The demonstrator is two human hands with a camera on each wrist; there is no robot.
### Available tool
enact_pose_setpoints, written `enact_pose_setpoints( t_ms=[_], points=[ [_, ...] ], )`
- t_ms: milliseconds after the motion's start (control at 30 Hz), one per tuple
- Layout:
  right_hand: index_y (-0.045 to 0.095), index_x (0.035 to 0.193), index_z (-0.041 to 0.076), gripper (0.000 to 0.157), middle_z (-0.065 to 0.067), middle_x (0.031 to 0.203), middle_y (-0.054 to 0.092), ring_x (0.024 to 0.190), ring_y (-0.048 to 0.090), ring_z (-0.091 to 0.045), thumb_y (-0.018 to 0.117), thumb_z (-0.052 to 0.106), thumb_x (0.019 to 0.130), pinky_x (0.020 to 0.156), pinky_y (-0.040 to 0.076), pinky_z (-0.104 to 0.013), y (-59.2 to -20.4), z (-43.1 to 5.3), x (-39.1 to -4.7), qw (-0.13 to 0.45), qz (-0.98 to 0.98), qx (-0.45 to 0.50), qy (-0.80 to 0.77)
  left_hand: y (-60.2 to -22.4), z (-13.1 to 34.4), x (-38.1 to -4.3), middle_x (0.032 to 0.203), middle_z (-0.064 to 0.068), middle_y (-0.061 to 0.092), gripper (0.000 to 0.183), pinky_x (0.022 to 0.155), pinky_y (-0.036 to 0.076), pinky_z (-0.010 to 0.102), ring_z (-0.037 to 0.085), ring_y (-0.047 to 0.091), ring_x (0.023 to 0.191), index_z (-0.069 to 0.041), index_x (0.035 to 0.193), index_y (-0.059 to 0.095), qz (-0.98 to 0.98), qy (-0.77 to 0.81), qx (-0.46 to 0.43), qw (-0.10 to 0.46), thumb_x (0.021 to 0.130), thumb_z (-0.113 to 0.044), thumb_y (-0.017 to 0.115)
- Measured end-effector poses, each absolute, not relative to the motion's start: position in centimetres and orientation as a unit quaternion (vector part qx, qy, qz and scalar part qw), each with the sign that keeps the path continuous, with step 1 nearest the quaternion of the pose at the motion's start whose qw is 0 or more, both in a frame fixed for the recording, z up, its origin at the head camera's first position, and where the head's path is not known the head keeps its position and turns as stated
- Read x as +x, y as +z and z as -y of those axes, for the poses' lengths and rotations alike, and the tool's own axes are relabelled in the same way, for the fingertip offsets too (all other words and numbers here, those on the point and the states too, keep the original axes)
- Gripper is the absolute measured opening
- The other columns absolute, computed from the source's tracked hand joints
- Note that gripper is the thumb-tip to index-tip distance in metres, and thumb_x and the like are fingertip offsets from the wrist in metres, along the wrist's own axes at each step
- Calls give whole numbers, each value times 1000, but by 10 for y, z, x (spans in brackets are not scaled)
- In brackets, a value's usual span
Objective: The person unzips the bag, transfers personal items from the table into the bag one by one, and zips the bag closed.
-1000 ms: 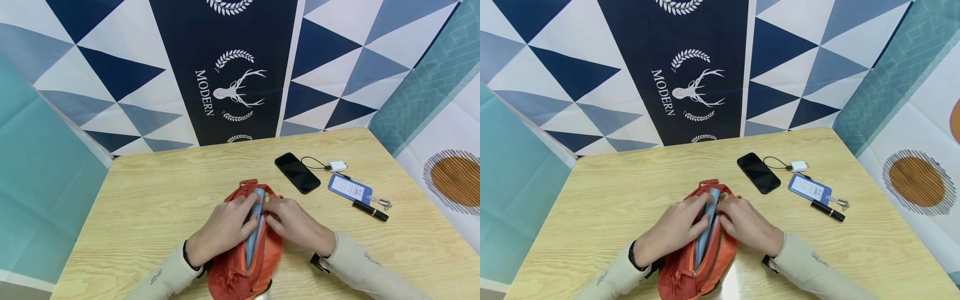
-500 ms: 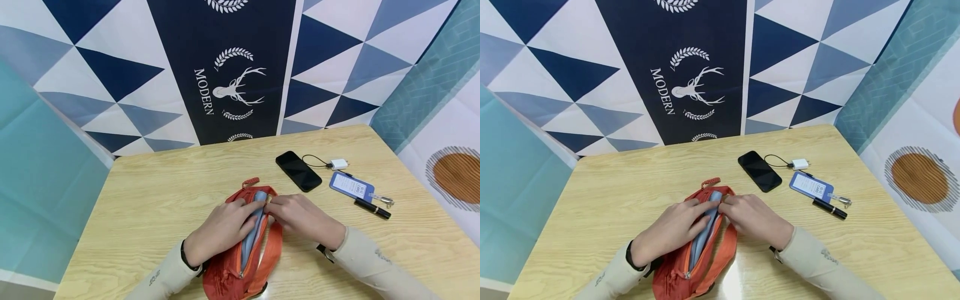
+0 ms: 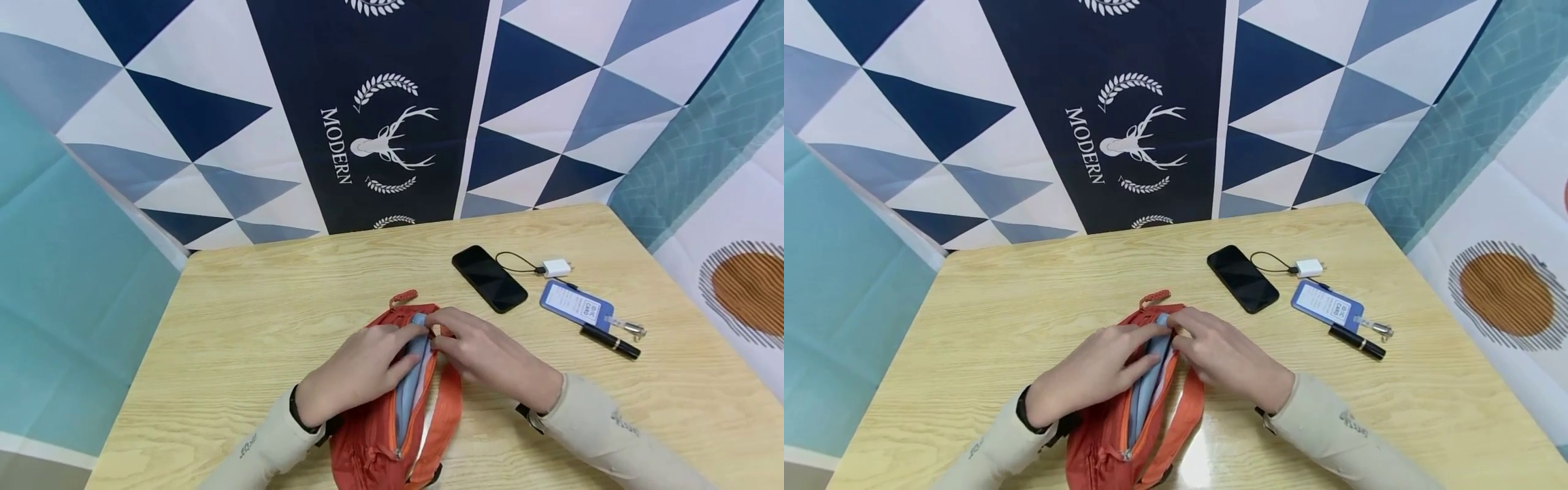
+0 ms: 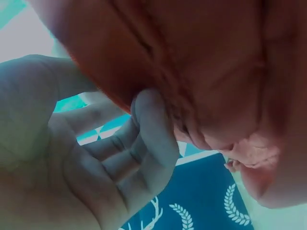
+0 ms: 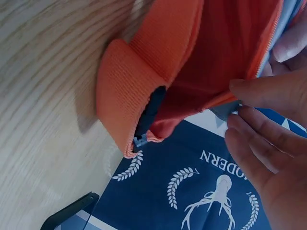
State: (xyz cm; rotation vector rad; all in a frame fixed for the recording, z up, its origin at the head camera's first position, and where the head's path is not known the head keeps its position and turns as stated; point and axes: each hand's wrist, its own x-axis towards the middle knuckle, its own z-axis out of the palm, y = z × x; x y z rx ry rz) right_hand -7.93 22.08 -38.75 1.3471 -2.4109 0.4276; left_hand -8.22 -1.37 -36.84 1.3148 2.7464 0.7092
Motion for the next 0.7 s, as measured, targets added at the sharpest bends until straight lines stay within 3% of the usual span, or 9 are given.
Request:
enact_pose_setpoints(
  t_ms=[167,300,433,533,600,700],
  points=[
    [71,97,7,19,-9,117,58,112,56,-24,70,-5,81,99,47,-39,-389,-219,-78,195,839,482,162,-355,28,-90,80,-4,59,29,61,46,22,7,54,68,-12,121,54,-865,280,413,50,94,-5,63],
    [71,98,6,7,-12,122,60,113,58,-25,66,5,94,98,49,-39,-387,-216,-74,205,837,484,151,-353,33,-93,64,-5,46,27,51,40,22,7,46,55,-11,114,53,-886,253,385,48,89,-4,62],
    [71,97,4,31,-17,124,63,118,60,-29,42,14,107,97,50,-40,-388,-211,-68,231,834,486,121,-366,25,-95,61,-5,47,19,48,39,22,6,47,51,-5,109,56,-906,215,364,6,91,-11,62],
    [70,98,3,44,-18,125,64,120,60,-30,30,16,110,96,51,-39,-390,-207,-65,257,824,493,110,-372,23,-99,58,-5,45,7,46,38,22,6,45,49,-7,91,58,-911,209,354,-30,94,-12,62],
    [70,98,3,46,-17,125,65,121,60,-30,28,15,111,96,51,-39,-391,-204,-63,270,817,499,108,-373,23,-102,57,-6,44,17,46,37,22,5,44,49,-11,79,57,-907,217,357,-50,95,-11,62],
    [72,99,3,50,-16,125,66,122,60,-29,25,15,111,95,51,-39,-391,-201,-59,278,813,503,98,-373,24,-104,58,-8,45,25,48,37,21,4,44,50,-15,74,55,-894,230,377,-73,97,-9,61]
  ],
)
